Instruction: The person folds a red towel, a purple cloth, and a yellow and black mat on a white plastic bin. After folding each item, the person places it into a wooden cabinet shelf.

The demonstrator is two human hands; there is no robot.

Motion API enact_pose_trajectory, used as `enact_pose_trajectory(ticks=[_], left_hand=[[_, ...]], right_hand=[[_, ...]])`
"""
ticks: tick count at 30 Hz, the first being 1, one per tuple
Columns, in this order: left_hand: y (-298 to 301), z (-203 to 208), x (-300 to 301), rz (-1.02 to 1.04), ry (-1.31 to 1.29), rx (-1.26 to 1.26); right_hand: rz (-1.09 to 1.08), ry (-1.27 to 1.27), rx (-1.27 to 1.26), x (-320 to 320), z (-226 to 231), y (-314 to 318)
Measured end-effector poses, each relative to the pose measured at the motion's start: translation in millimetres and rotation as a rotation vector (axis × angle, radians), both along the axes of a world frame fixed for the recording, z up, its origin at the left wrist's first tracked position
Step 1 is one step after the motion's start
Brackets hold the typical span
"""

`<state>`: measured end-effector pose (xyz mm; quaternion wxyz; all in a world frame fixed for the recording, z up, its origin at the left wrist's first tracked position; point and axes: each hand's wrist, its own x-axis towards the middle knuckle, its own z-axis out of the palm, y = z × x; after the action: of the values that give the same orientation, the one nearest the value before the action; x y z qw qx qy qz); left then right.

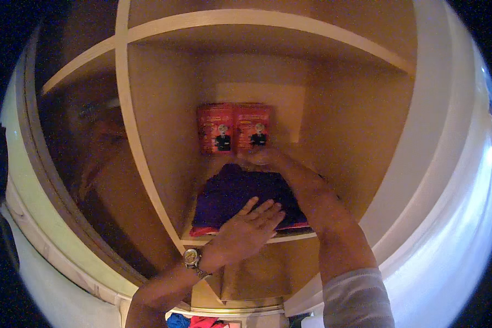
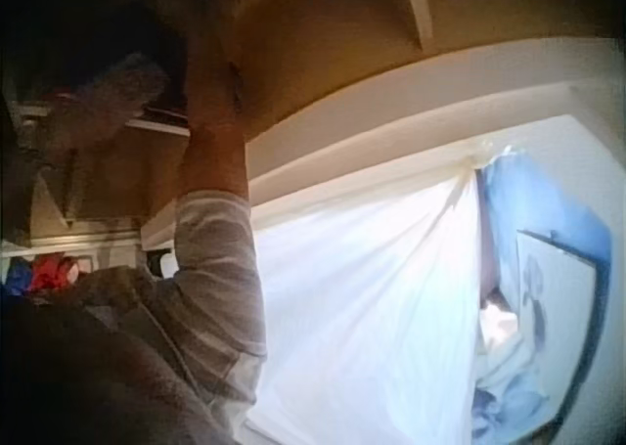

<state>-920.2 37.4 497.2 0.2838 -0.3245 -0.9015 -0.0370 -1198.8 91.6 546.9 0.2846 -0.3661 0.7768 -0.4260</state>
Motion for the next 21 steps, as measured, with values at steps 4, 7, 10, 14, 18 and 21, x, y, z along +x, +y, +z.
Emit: enact_pose_trajectory(ticks=[4, 7, 10, 14, 18, 21], left_hand=[[5, -4, -7, -0.022, 0.016, 0.001], [3, -2, -4, -0.019, 0.023, 0.002], [3, -2, -5, -0.036, 0.044, 0.026], [7, -2, -7, -0.059, 0.054, 0.041], [2, -3, -5, -0.051, 0.055, 0.033], [0, -4, -4, -0.051, 0.051, 0.037]], right_hand=[[0.021, 0.149, 0.097, 14, 9, 49], [-0.127, 0.346, 0.387, 18, 23, 49], [-0.122, 0.379, 0.353, 14, 22, 54], [-0.144, 0.529, 0.266, 8, 24, 66], [-0.131, 0.625, 0.127, 22, 28, 61], [-0.103, 0.708, 0.181, 27, 28, 63]])
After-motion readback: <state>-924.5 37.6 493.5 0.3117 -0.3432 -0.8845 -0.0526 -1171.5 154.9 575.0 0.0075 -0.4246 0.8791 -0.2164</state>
